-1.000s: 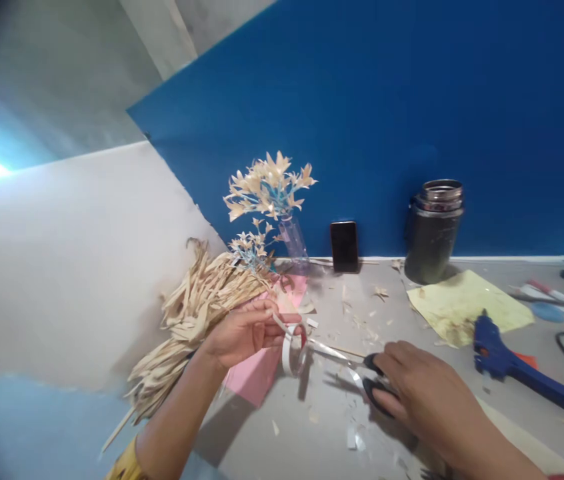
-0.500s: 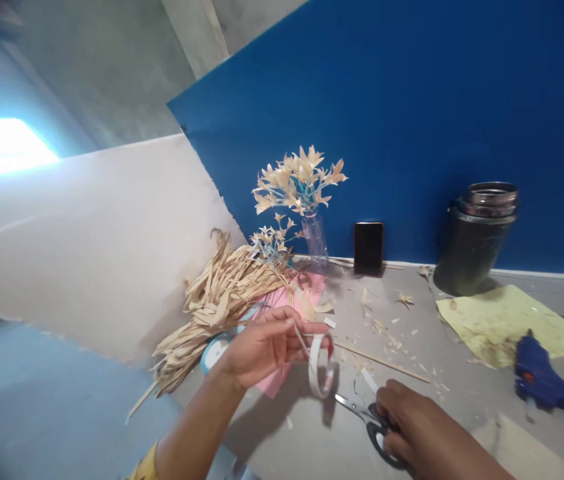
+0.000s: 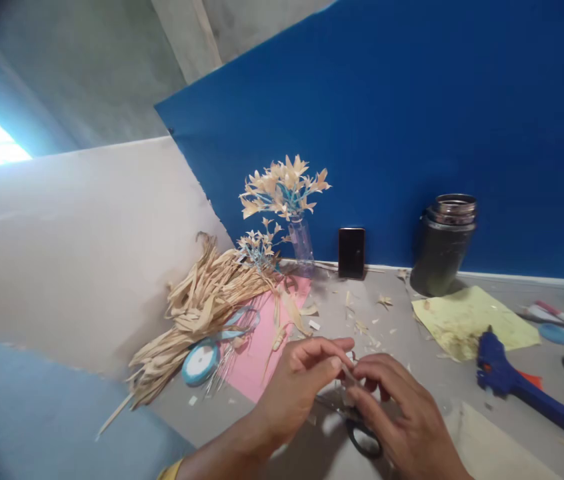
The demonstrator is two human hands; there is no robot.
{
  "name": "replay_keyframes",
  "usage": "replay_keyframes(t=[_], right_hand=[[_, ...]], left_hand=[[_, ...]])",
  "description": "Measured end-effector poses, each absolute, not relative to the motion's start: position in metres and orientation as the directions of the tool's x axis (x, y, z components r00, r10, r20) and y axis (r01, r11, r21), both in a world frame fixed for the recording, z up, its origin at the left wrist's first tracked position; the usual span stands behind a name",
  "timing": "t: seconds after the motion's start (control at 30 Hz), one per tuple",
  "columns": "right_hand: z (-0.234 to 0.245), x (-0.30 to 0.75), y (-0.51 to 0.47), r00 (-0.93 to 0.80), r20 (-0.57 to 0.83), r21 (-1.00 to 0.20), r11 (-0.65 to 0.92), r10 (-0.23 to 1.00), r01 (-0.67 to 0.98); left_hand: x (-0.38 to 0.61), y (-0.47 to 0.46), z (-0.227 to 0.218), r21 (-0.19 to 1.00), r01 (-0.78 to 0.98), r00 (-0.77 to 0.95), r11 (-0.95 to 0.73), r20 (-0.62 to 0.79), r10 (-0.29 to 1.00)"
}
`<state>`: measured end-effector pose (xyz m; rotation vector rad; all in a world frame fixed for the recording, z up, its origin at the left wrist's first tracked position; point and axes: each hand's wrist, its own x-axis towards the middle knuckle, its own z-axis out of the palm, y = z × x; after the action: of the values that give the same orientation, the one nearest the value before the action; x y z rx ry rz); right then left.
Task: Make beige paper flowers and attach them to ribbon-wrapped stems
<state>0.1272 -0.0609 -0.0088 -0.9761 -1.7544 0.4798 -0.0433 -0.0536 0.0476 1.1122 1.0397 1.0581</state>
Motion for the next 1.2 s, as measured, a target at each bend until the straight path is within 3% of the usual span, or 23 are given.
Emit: replay_keyframes(t=[0.17,0.3,0.4,0.47,0.63,0.7,0.77,0.83,0.93,1.03,1.2], right_hand=[[-0.003,0.131,-0.061,-0.205,0.512,-0.757,0.551,0.834,0.352],[-0.004,0.136,-0.058,-0.218,0.347,-0.822,0.408,0.912,0.398],[-0.008,0.142,-0.054,-0.170,0.254,-0.844,0.304,0.952,0.441],[-0.009,0.145,-0.053,-0.157,0.183,-0.860,0.235,0.971,0.452],[-0.008,0.144,-0.050,-0.139,-0.031,-0.948,0.016,0.990,0.318],[-0.009,0.144,-0.047,-0.111,-0.097,-0.976,-0.073,0.989,0.204],[-0.009,0.145,-0.044,-0.104,-0.162,-0.986,-0.157,0.981,0.058],[-0.010,0.146,-0.042,-0.131,-0.193,-0.976,-0.204,0.972,-0.074],[-0.007,0.146,-0.043,-0.176,-0.198,-0.963,-0.225,0.964,-0.147],[-0.002,0.145,-0.046,-0.181,-0.185,-0.971,-0.208,0.966,-0.117],[0.009,0.144,-0.048,-0.230,-0.138,-0.983,-0.161,0.963,-0.085]], left_hand=[[-0.050,-0.052,0.050,0.987,-0.112,0.200,0.119,-0.095,0.975],[-0.089,-0.053,0.055,0.993,-0.033,0.026,-0.116,0.117,0.993],[-0.136,-0.055,0.045,0.856,0.341,-0.161,-0.388,0.460,0.873],[-0.167,-0.056,0.027,0.718,0.542,-0.064,-0.437,0.554,0.830],[-0.210,-0.054,-0.014,0.657,0.641,0.287,-0.396,0.273,0.918],[-0.209,-0.054,-0.013,0.627,0.681,0.292,-0.378,0.240,0.926],[-0.196,-0.055,-0.001,0.633,0.681,0.228,-0.369,0.295,0.928],[-0.168,-0.055,0.014,0.752,0.584,0.098,-0.306,0.309,0.946],[-0.109,-0.049,0.029,0.968,0.249,0.082,-0.013,-0.008,0.997],[-0.057,-0.036,0.030,0.975,-0.057,0.287,0.216,-0.191,0.939],[-0.023,-0.026,0.027,0.961,-0.128,0.320,0.245,-0.194,0.927]])
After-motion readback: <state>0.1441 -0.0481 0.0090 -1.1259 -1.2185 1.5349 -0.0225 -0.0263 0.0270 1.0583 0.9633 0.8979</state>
